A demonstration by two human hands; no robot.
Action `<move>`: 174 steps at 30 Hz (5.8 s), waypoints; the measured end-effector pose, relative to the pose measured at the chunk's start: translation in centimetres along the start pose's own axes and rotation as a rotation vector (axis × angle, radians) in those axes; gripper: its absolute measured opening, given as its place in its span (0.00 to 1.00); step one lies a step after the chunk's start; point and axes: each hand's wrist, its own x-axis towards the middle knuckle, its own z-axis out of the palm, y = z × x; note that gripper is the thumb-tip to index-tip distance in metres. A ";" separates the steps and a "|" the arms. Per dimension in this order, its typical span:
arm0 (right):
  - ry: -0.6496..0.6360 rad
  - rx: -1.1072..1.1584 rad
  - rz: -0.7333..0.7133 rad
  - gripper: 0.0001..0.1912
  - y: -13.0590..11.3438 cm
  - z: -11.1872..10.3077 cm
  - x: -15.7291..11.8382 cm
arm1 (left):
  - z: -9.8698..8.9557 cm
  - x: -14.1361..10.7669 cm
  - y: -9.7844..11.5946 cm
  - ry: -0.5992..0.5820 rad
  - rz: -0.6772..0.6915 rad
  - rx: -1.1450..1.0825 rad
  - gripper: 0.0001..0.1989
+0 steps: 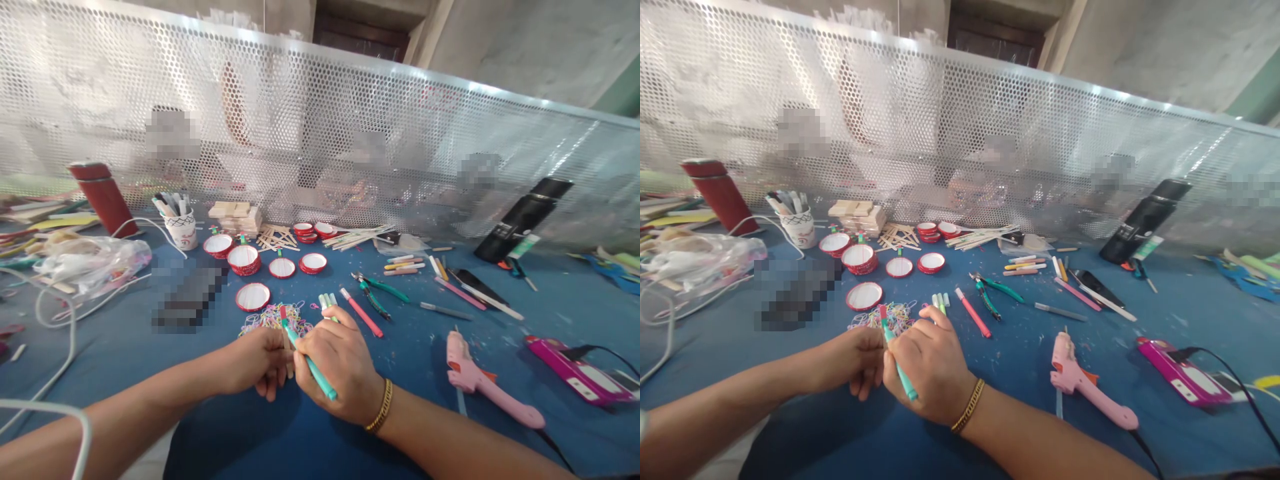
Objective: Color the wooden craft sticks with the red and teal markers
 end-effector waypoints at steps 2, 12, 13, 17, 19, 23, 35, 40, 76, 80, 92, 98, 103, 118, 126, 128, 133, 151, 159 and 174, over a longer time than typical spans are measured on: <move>-0.001 0.000 -0.006 0.05 0.0 0.1 0.0 | 0.1 -0.1 0.3 -0.004 -0.003 0.021 0.13; -0.020 0.012 -0.023 0.05 0.0 0.0 0.1 | 0.1 -0.4 0.8 -0.013 0.019 0.065 0.13; -0.021 0.014 -0.024 0.05 0.0 0.0 0.1 | 0.1 -0.5 0.8 -0.009 0.019 0.069 0.14; -0.020 0.012 -0.016 0.06 0.0 0.1 0.1 | 0.2 -0.5 0.9 0.003 0.004 0.068 0.13; -0.018 0.007 -0.010 0.06 0.0 0.1 0.2 | 0.3 -0.5 0.9 0.008 0.001 0.062 0.13; -0.016 0.007 -0.010 0.05 -0.1 0.0 0.2 | 0.2 -0.5 0.9 0.019 -0.006 0.081 0.14; 0.007 -0.039 0.027 0.07 0.1 -0.2 0.2 | 0.2 -0.5 0.8 0.023 0.009 0.063 0.12; 0.012 -0.006 -0.009 0.04 -0.1 -0.1 0.2 | 0.1 -0.3 0.4 0.003 0.009 0.061 0.12; 0.001 0.023 -0.027 0.04 -0.3 -0.1 0.1 | 0.2 -0.6 0.4 0.000 0.018 0.082 0.13; -0.018 0.013 0.002 0.05 -0.1 -0.1 0.1 | 0.2 -0.7 0.6 0.006 0.012 0.050 0.12; -0.031 0.027 0.003 0.05 -0.2 -0.2 0.0 | 0.4 -1.2 1.5 0.005 0.007 0.110 0.12; -0.025 0.033 -0.018 0.04 -0.1 -0.2 0.0 | 0.4 -1.1 1.2 -0.013 0.016 0.107 0.15; -0.048 0.020 -0.001 0.05 -0.1 -0.3 0.0 | 0.3 -1.1 1.3 -0.008 0.001 0.098 0.16; -0.036 0.035 -0.010 0.05 -0.1 -0.4 0.0 | 0.2 -1.0 1.1 -0.025 0.010 0.105 0.14; -0.052 0.042 0.002 0.05 -0.1 -0.3 -0.1 | 0.3 -1.1 1.3 -0.009 0.005 0.105 0.15; -0.043 0.039 0.002 0.05 -0.1 -0.3 -0.1 | 0.4 -1.2 1.4 -0.011 0.001 0.111 0.15; -0.057 0.055 -0.020 0.04 -0.1 -0.3 -0.1 | 0.3 -1.2 1.4 -0.003 -0.008 0.147 0.16; -0.037 0.065 -0.011 0.04 0.0 -0.4 -0.1 | 0.3 -1.2 1.3 -0.031 0.002 0.111 0.15; -0.049 0.068 0.005 0.05 0.0 -0.3 -0.1 | 0.2 -1.2 1.2 -0.020 0.012 0.103 0.14; -0.043 0.079 -0.027 0.03 0.1 -0.2 -0.1 | 0.2 -1.1 0.8 -0.024 0.014 0.093 0.12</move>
